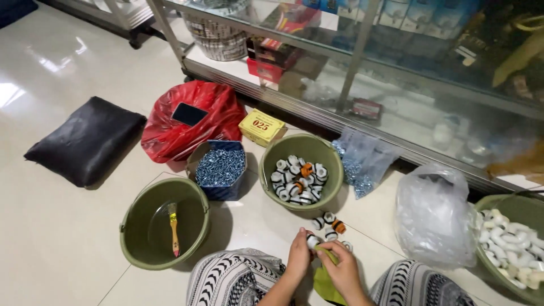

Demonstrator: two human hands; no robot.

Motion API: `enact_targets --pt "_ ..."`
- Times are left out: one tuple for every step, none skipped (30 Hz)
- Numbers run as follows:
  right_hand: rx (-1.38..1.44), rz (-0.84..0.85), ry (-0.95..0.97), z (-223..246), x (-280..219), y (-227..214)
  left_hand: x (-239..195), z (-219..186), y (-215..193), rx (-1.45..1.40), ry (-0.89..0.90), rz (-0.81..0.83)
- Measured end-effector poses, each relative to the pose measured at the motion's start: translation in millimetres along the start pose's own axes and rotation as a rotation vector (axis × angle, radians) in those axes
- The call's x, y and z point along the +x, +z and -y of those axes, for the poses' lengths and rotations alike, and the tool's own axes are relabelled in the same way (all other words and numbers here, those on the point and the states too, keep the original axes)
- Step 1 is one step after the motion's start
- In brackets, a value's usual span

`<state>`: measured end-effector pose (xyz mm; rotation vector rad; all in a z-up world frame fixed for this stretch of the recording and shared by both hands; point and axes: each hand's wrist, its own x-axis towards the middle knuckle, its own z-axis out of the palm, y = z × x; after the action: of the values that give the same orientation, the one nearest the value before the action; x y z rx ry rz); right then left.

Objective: Assembling small circular hardware components by fitting white rings onto black and orange bases while seated on the floor.

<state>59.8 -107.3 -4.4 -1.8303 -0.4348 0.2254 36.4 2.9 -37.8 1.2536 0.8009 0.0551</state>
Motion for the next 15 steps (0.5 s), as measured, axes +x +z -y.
enact_targets --pt "-0.002 -0.005 0.004 1 -1 -3 -3 -2 1 0.002 -0.003 0.006" --pt "-0.036 0.028 0.065 4 -1 -4 -7 -5 0 0.063 0.061 0.001" --pt "-0.069 0.061 0.127 6 -1 -5 -10 -9 -1 0.124 0.126 -0.004" --pt "-0.069 0.063 0.128 6 -1 -6 -17 -14 -2 0.124 0.124 -0.005" --pt "-0.074 0.078 0.093 5 -1 -7 -23 -20 -4 0.266 0.112 0.030" --pt "-0.078 0.092 0.065 5 -3 -9 -31 -25 -4 0.412 0.094 0.068" --pt "-0.076 0.090 0.072 0 0 -9 -23 -19 -3 0.415 0.088 0.071" --pt "-0.103 0.089 0.011 -6 0 -8 -17 -10 -4 0.354 0.105 0.067" --pt "-0.131 0.089 -0.049 -13 0 -7 -10 -1 -4 0.292 0.121 0.061" --pt "-0.132 0.089 -0.036 -8 -1 -7 -12 -3 -5 0.295 0.110 0.066" --pt "-0.106 0.059 -0.039 -4 -3 -6 -15 -4 -5 0.326 0.155 0.075" --pt "-0.081 0.027 -0.046 0 -3 -6 -16 -5 -5 0.356 0.205 0.085" --pt "-0.083 0.026 -0.038 -1 -1 -6 -18 -9 -5 0.357 0.198 0.090" --pt "-0.055 -0.028 0.039 -1 -2 -6 -22 -12 -4 0.387 0.203 0.096" --pt "-0.028 -0.082 0.116 -2 -1 -5 -25 -16 -3 0.416 0.208 0.103"
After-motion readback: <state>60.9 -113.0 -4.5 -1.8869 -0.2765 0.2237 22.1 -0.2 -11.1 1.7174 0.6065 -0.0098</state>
